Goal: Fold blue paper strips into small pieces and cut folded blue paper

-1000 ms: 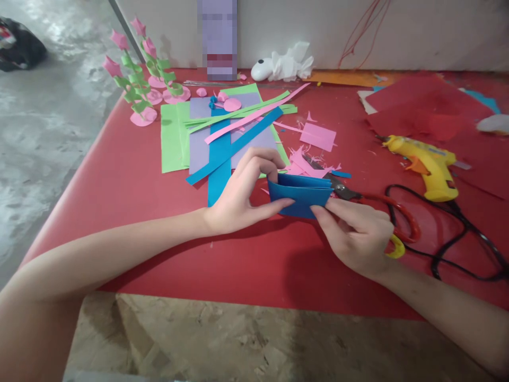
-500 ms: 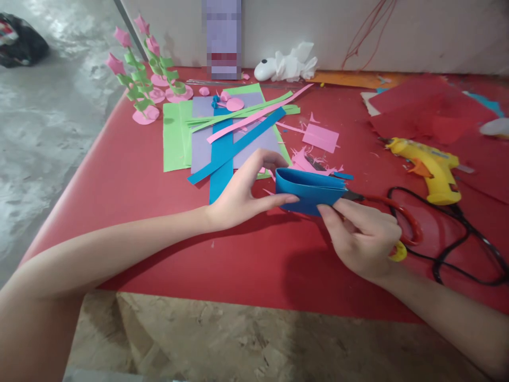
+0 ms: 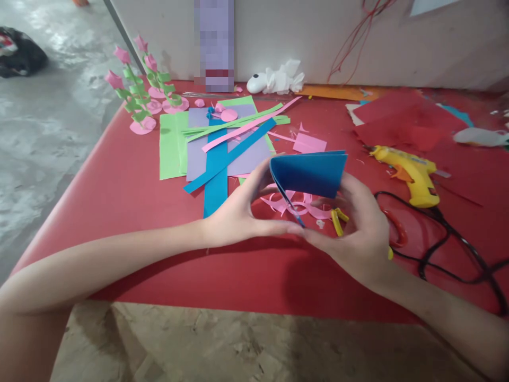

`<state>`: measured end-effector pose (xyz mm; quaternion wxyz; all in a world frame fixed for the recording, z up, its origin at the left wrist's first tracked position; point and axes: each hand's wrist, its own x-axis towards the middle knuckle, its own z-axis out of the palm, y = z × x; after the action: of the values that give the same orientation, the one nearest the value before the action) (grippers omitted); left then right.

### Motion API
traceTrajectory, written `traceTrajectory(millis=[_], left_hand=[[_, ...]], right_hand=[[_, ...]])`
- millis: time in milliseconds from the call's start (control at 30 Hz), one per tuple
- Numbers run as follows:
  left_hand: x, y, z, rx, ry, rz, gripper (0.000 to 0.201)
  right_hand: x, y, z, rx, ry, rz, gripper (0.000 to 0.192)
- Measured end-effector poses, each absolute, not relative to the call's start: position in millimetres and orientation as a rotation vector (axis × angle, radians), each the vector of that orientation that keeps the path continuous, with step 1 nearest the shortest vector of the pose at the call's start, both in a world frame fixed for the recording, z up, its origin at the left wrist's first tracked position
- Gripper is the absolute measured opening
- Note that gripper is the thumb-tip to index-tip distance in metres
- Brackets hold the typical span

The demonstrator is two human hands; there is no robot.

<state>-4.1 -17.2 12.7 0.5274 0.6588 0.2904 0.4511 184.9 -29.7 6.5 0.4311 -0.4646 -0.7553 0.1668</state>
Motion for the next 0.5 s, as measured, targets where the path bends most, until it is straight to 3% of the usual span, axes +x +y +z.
traceTrajectory(millis=[167,233,300,333,500], left_hand=[[-2.0,-28.9,23.5,1.523,0.834,1.043,0.065],[-3.4,-29.5,20.8,1.408,0.841,1.025,0.040],[-4.9,-27.4,16.8,1.257,0.793,0.963,0.007],[-5.3,-25.8,15.3,1.152,0.789,0.998,0.010],[-1.7,-21.4,17.8,0.919,0.866,1.065,0.020]], right_hand=[[182.5,-32.5,10.3,-1.100,-1.919,0.535,0.080],[181.1,-32.7,17.4,-1.040,-1.937,0.495,0.057],[181.1,-32.6,26.2,-1.027,-1.916,0.448,0.017],[181.8,-32.6,30.4,-1.043,-1.902,0.435,0.006],[185.9,-31.8,40.7,-1.219,-1.742,0.547,0.021]])
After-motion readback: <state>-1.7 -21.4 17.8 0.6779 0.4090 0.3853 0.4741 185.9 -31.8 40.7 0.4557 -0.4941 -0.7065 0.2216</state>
